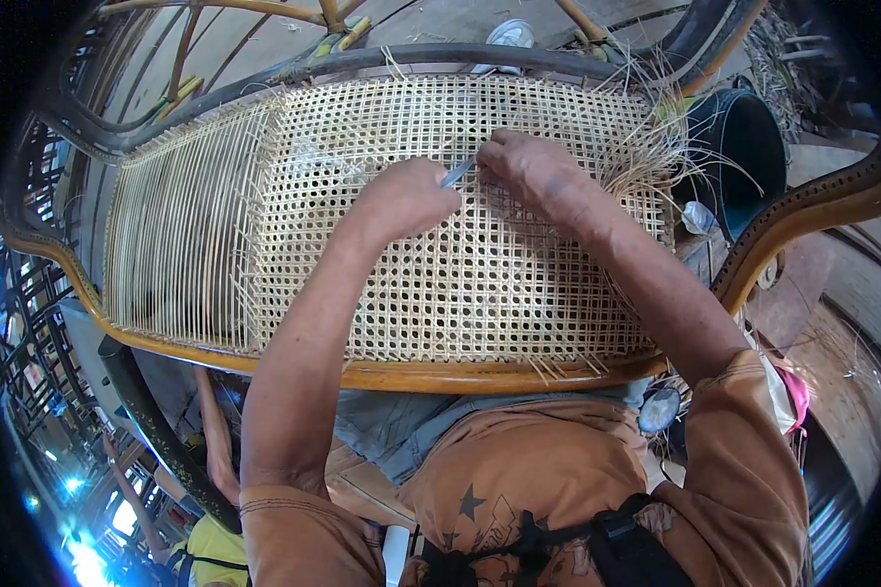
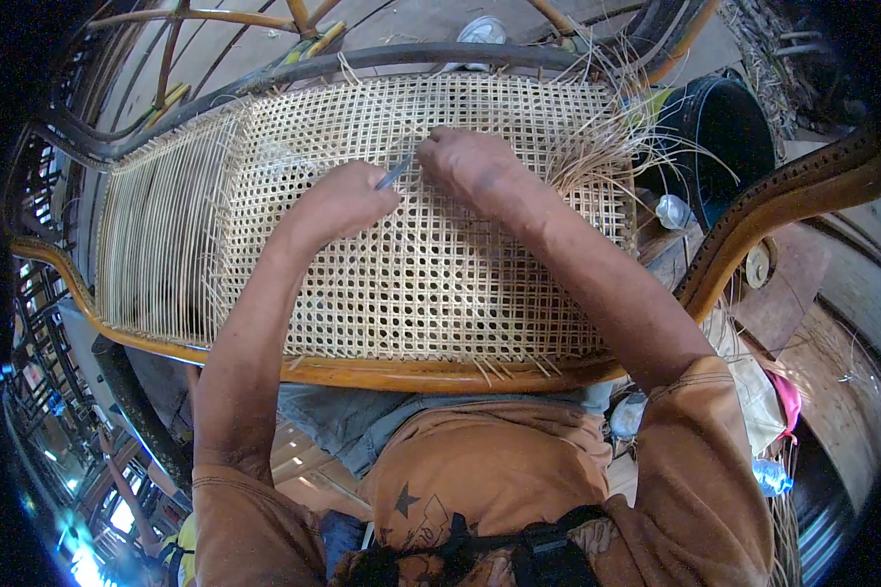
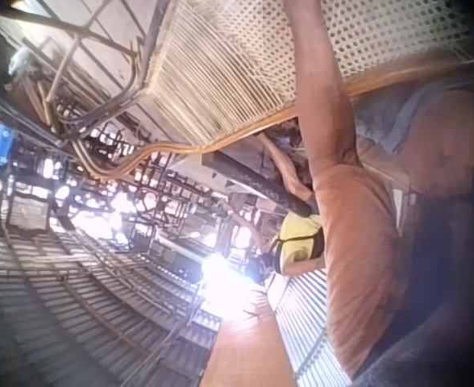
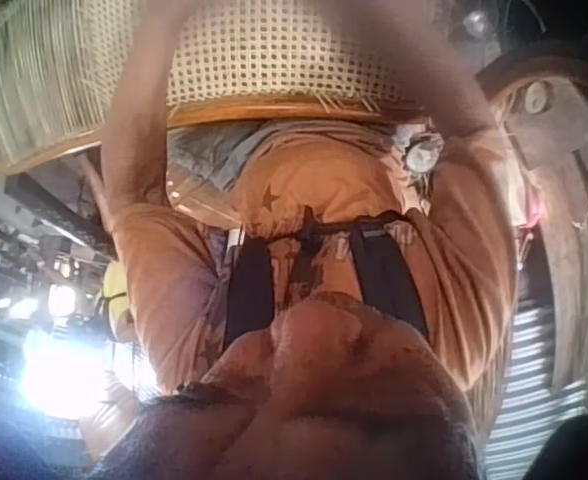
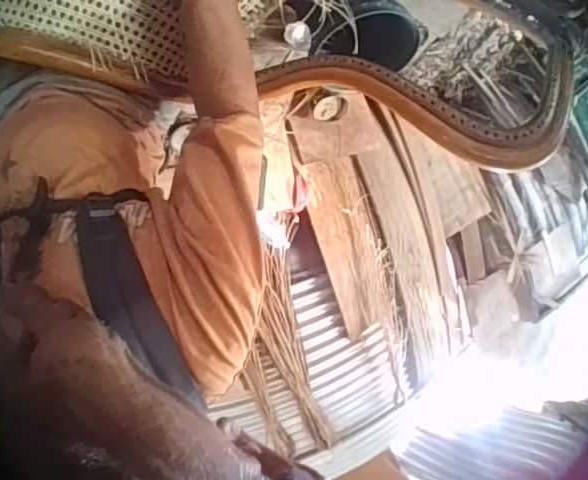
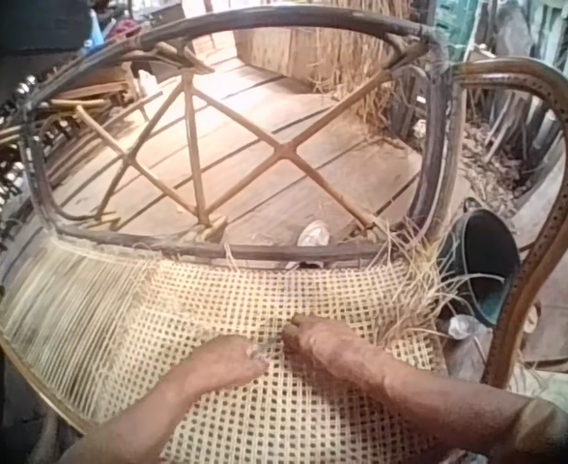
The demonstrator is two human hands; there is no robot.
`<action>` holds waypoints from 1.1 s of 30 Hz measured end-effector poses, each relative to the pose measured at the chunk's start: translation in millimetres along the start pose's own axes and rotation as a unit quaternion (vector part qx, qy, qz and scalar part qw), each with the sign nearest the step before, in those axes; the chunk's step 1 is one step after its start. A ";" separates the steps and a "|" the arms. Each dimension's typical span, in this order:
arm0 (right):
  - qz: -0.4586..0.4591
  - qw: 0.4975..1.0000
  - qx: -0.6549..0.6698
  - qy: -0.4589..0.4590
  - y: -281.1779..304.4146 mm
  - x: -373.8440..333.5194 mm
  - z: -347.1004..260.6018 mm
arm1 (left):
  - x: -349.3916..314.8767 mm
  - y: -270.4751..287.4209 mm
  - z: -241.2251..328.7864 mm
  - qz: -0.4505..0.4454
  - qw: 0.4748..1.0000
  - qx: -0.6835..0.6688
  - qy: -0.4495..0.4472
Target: Weaving and repairing the rattan seat of a chair.
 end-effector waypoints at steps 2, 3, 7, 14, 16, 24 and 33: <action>0.039 0.998 -0.039 0.005 14.6 0.0 -9.5 | -15.3 6.1 -23.4 -0.015 0.999 0.041 0.023; 0.078 0.994 -0.080 0.006 20.6 -1.2 -14.1 | -27.4 11.3 -40.0 -0.005 0.999 0.038 0.019; -0.001 0.954 0.298 -0.014 1.9 8.5 -35.4 | -49.4 33.4 -23.9 0.048 0.999 -0.005 -0.004; -0.060 0.960 0.215 -0.167 10.0 -9.9 -0.7 | -23.1 14.1 5.2 0.106 0.962 0.250 -0.019; -0.051 0.959 0.214 -0.181 6.8 -9.4 2.3 | -16.4 15.0 11.1 0.053 0.960 0.275 0.005; -0.049 0.958 0.225 -0.171 7.9 -13.3 10.2 | -7.5 23.9 40.9 -0.009 0.944 0.328 0.028; -0.038 0.966 0.207 -0.147 12.5 -15.5 7.9 | -5.9 13.5 42.9 -0.004 0.946 0.323 -0.017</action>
Point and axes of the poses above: each hand's wrist, its own x-axis towards the middle knuckle, its own y-axis out of the back of the hand, z = x × y, the point moved 5 cm from there along x, towards the middle knuckle, and after that the axes turned 6 degrees about y, right-handed, at the moved point
